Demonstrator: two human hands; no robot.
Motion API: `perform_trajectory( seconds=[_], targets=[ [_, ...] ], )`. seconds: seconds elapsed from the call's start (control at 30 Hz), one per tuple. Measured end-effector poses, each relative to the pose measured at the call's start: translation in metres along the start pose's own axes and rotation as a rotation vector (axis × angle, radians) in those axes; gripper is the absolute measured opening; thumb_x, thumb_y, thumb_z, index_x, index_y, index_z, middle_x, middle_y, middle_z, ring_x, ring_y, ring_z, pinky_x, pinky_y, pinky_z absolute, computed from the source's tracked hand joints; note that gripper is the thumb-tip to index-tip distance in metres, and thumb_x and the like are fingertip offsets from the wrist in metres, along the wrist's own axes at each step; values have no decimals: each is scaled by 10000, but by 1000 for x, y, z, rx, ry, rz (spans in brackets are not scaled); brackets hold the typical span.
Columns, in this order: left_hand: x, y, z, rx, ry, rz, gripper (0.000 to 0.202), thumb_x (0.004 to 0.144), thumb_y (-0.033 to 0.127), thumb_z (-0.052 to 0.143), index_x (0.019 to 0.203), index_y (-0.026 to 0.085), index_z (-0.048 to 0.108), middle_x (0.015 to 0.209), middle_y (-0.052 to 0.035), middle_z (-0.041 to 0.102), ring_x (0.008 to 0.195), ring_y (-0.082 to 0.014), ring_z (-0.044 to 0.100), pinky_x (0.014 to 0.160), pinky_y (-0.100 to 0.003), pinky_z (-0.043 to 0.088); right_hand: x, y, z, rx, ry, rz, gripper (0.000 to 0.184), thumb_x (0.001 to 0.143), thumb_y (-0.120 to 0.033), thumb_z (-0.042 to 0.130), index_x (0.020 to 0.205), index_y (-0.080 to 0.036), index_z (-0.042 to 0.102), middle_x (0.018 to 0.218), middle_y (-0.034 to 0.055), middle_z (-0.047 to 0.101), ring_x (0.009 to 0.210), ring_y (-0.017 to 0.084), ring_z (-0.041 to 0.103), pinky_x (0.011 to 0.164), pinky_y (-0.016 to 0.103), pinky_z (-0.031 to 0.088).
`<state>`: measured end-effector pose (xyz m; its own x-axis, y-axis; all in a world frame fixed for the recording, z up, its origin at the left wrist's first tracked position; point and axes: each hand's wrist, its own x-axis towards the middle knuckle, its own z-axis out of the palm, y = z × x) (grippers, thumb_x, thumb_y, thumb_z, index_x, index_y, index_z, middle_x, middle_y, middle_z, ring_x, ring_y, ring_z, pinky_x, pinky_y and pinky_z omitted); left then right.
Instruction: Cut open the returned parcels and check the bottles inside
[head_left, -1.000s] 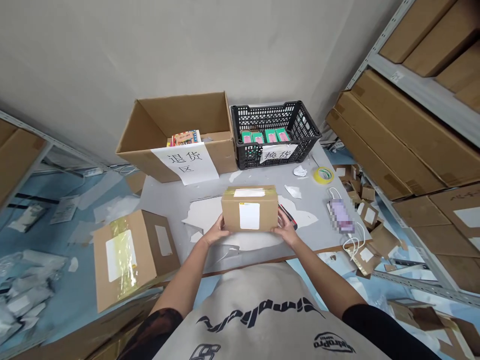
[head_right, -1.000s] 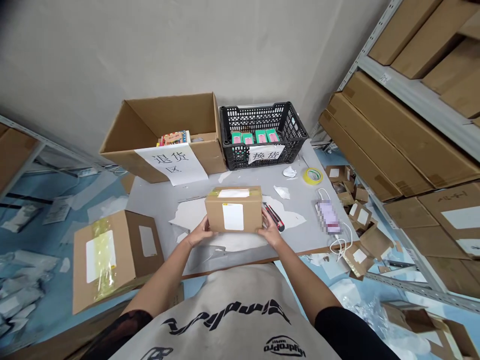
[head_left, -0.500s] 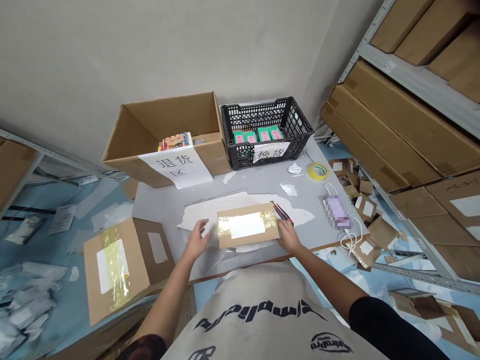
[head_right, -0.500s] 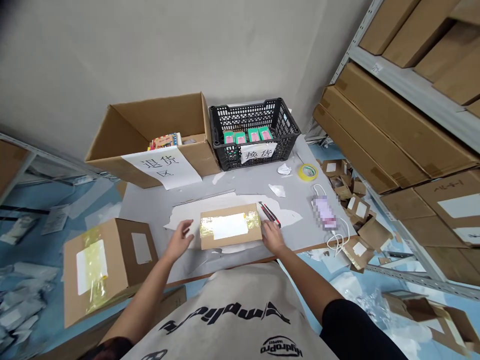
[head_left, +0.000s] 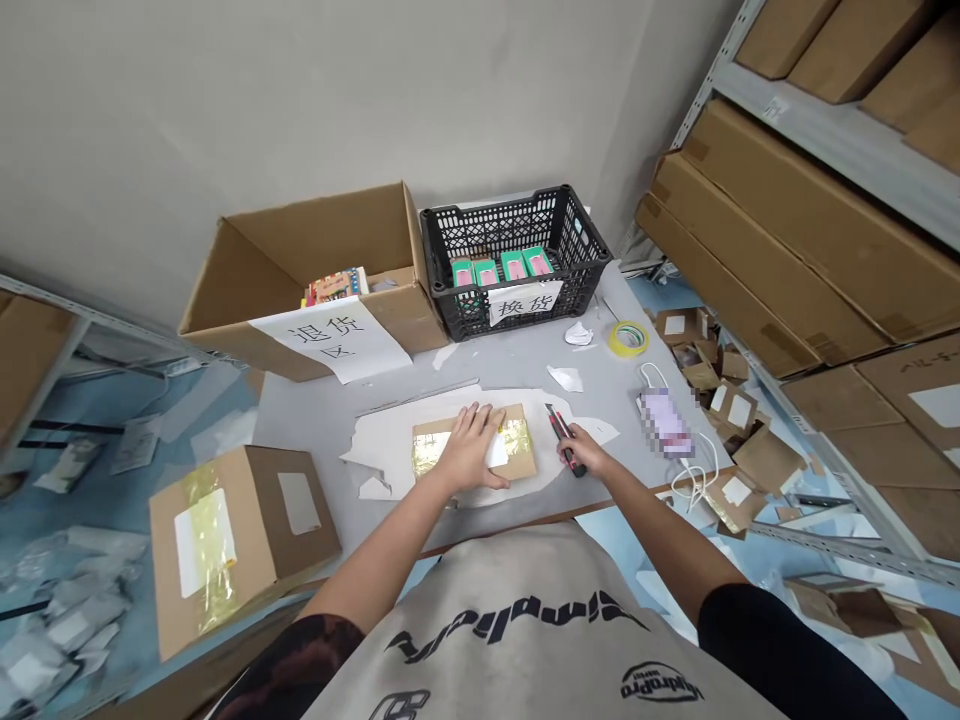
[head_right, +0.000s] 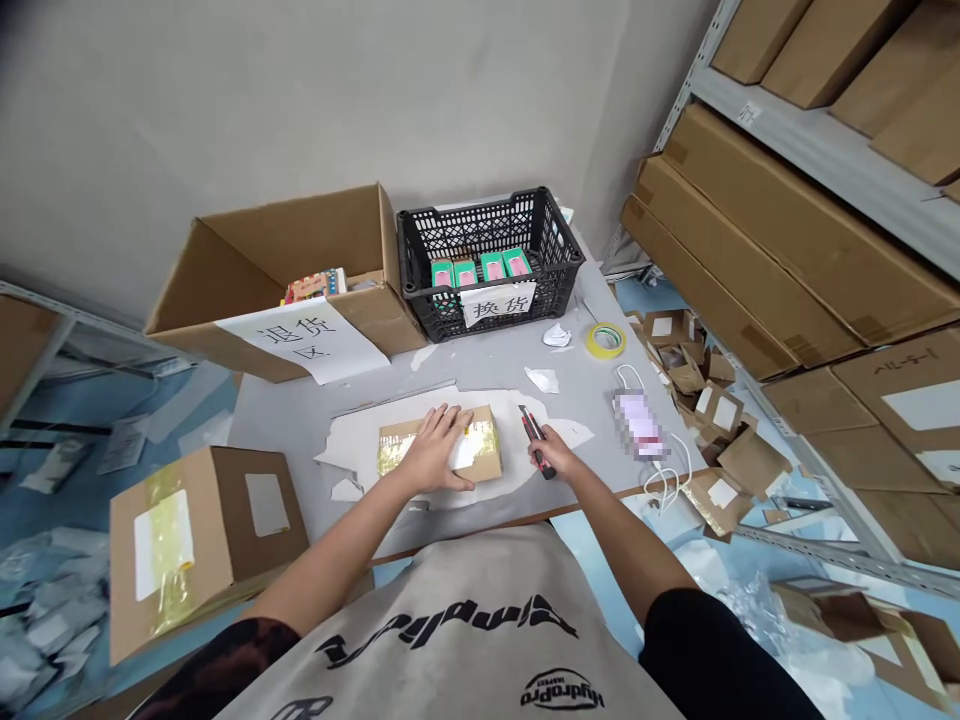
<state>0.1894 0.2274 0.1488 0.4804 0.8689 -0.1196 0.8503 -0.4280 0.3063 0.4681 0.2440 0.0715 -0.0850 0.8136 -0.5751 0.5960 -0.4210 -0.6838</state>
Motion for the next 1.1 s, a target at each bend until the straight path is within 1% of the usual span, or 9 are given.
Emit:
perform_trajectory(
  seconds=[0.13, 0.2, 0.27, 0.37, 0.53, 0.7, 0.87, 1.0, 1.1],
  targets=[
    [2, -6, 2, -16, 12, 21, 1369, 394, 728, 800, 1504, 126, 271, 1519, -215, 320, 1420, -423, 240, 1194, -543, 121, -38, -4, -31, 327, -327, -154, 339, 798, -307, 603, 1099, -250, 459, 659, -64, 578, 524, 127, 581, 468, 218, 442],
    [3, -6, 3, -19, 23, 27, 1360, 394, 720, 802, 1500, 129, 277, 1506, -212, 336, 1403, -414, 276, 1193, -538, 133, -50, -12, -40, 379, -402, -182, 366, 845, -420, 593, 1148, -246, 485, 671, -51, 590, 510, 118, 570, 458, 214, 439],
    [5, -5, 3, -24, 26, 30, 1356, 392, 711, 806, 1500, 135, 276, 1499, -209, 345, 1390, -409, 298, 1189, -541, 147, -52, -20, -43, 374, -412, -171, 409, 885, -521, 533, 1180, -238, 506, 674, -36, 603, 497, 115, 566, 447, 212, 439],
    [7, -5, 1, -32, 20, 29, 1347, 395, 715, 801, 1497, 140, 282, 1489, -208, 357, 1379, -413, 310, 1179, -554, 166, -44, -29, -39, 357, -411, -154, 467, 897, -572, 503, 1230, -244, 514, 663, -31, 607, 478, 118, 569, 432, 214, 442],
    [7, -6, -2, -29, 15, 32, 1329, 423, 739, 777, 1497, 129, 286, 1497, -211, 347, 1395, -411, 289, 1182, -550, 163, -31, -35, -33, 358, -419, -138, 482, 896, -570, 517, 1265, -259, 518, 643, -34, 608, 460, 120, 575, 416, 213, 446],
    [4, -8, 1, -29, 25, 52, 1343, 438, 772, 755, 1515, 147, 255, 1528, -196, 317, 1436, -412, 220, 1193, -551, 131, -29, -37, -40, 317, -428, -108, 495, 888, -565, 534, 1282, -266, 534, 626, -33, 615, 458, 128, 584, 408, 215, 449],
    [2, -10, 2, -33, 32, 71, 1303, 501, 800, 710, 1528, 163, 222, 1578, -189, 227, 1472, -390, 136, 1196, -546, 108, -28, -42, -44, 293, -451, -90, 513, 874, -558, 558, 1280, -245, 553, 604, -28, 612, 466, 135, 587, 400, 214, 444],
    [2, -12, 5, -34, 34, 87, 1274, 521, 785, 712, 1526, 167, 230, 1572, -199, 238, 1473, -383, 144, 1194, -541, 110, -27, -46, -43, 270, -416, -118, 539, 872, -569, 551, 1294, -233, 549, 568, -46, 580, 418, 113, 542, 396, 204, 423],
    [1, -12, 8, -42, 59, 91, 1315, 486, 792, 722, 1526, 158, 228, 1564, -202, 253, 1467, -387, 160, 1195, -535, 116, -26, -52, -48, 208, -453, -136, 563, 870, -583, 547, 1315, -237, 543, 546, -53, 559, 404, 106, 516, 371, 192, 382]
  ],
)
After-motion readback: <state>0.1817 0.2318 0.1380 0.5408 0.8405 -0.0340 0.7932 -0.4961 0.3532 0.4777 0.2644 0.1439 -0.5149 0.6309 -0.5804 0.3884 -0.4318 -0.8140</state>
